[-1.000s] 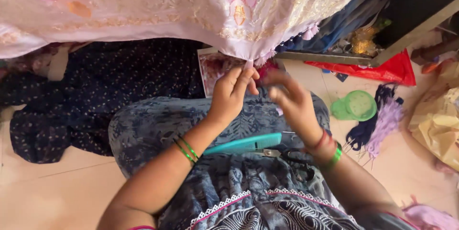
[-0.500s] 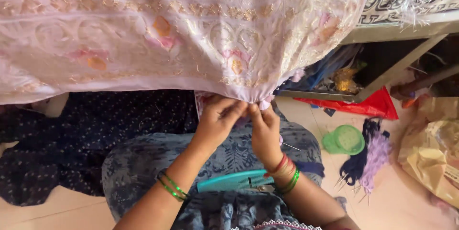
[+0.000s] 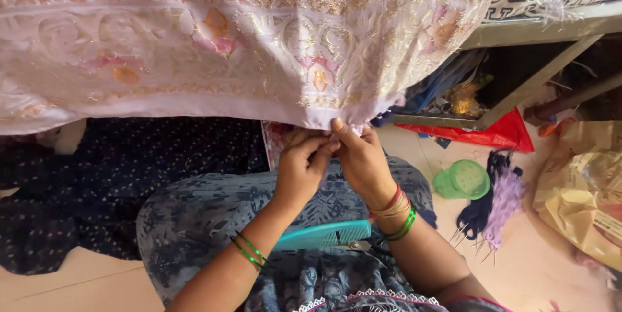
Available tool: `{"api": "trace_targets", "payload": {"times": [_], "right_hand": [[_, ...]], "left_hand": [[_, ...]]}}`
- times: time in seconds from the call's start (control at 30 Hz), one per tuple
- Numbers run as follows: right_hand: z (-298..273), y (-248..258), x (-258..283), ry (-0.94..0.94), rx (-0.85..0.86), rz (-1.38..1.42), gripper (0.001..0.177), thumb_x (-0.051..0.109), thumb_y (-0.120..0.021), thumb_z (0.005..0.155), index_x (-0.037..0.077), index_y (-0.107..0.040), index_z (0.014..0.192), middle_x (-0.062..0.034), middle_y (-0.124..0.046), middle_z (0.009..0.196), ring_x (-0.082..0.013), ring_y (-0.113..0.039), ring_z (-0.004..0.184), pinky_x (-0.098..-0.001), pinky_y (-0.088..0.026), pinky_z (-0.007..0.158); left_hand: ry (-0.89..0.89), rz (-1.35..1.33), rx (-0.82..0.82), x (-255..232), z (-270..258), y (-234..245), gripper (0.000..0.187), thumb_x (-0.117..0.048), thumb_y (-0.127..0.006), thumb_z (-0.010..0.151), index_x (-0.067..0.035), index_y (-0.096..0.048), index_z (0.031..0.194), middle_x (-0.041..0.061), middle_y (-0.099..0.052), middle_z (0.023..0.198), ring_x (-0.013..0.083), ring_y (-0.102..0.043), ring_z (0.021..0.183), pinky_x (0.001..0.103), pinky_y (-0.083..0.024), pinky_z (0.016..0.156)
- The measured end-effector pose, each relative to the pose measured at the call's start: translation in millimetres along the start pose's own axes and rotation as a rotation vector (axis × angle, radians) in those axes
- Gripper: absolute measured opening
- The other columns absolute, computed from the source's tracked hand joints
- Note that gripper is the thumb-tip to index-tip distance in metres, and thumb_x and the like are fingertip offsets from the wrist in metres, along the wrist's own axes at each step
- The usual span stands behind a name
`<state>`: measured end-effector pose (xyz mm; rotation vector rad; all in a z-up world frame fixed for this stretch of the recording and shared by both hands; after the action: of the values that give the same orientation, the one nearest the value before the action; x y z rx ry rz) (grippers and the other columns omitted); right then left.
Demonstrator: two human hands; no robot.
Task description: Sewing decorative tassels onto the edge of a white embroidered fabric.
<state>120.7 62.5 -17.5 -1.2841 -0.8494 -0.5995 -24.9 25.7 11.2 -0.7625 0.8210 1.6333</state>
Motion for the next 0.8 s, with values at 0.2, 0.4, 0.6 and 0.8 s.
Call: {"api": "trace_targets", "payload": {"times": [0.2,0.4,0.6,0.8], "right_hand": [[-10.3,1.9,-18.8,0.066,-0.096,-0.087,0.022,0.022,-0.059,0.107,0.002,-0.068,0.104,-0.0028,-0.069,0.093,-0.0112,-0.063,0.079,-0.0280,-0.050,0.070],[-27.7,4.7,-7.4,0.039,0.066,-0.067,0.026,0.023,-0.057,0.112,0.001,-0.067,0.104,-0.0034,-0.068,0.089,-0.0133,-0.065,0.081,-0.0289,-0.052,0.075],[-37.9,26.1,47.1,0.198,-0.016,-0.888,0.014,0.012,-0.061,0.102,0.001,-0.070,0.103,-0.0045,-0.072,0.085,-0.0151,-0.068,0.081,-0.0295,-0.054,0.073],[-48.3,11.3,211.1,0.852,-0.172,-1.383,0.013,-0.009,-0.056,0.099,-0.001,-0.067,0.101,-0.0122,-0.073,0.099,-0.0195,-0.070,0.087,-0.0302,-0.057,0.078]], "left_hand": [[-0.103,0.038,0.002,-20.0,23.8,14.6,0.027,-0.017,-0.073,0.092,0.003,-0.070,0.109,0.017,-0.069,0.110,0.0304,-0.063,0.107,0.041,-0.048,0.094],[0.451,-0.455,0.269,24.7,14.6,-9.6,0.023,-0.017,-0.072,0.099,0.006,-0.075,0.096,0.008,-0.067,0.079,0.0201,-0.059,0.073,0.035,-0.045,0.068],[0.540,-0.633,0.155,29.3,17.1,-15.7,0.017,-0.014,-0.076,0.092,0.002,-0.079,0.097,0.003,-0.076,0.085,0.0099,-0.066,0.076,0.027,-0.053,0.075],[0.475,-0.585,0.037,32.9,17.3,-23.4,0.019,-0.014,-0.083,0.086,0.001,-0.080,0.098,0.002,-0.077,0.091,0.0075,-0.066,0.082,0.025,-0.053,0.080]]}}
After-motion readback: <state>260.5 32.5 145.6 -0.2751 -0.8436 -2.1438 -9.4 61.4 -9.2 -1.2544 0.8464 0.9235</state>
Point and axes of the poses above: each hand's wrist, its own z-axis towards the middle knuckle, its own y-axis out of the back of the hand, x = y × z, the point moved 3 cm from there along z, towards the middle knuckle
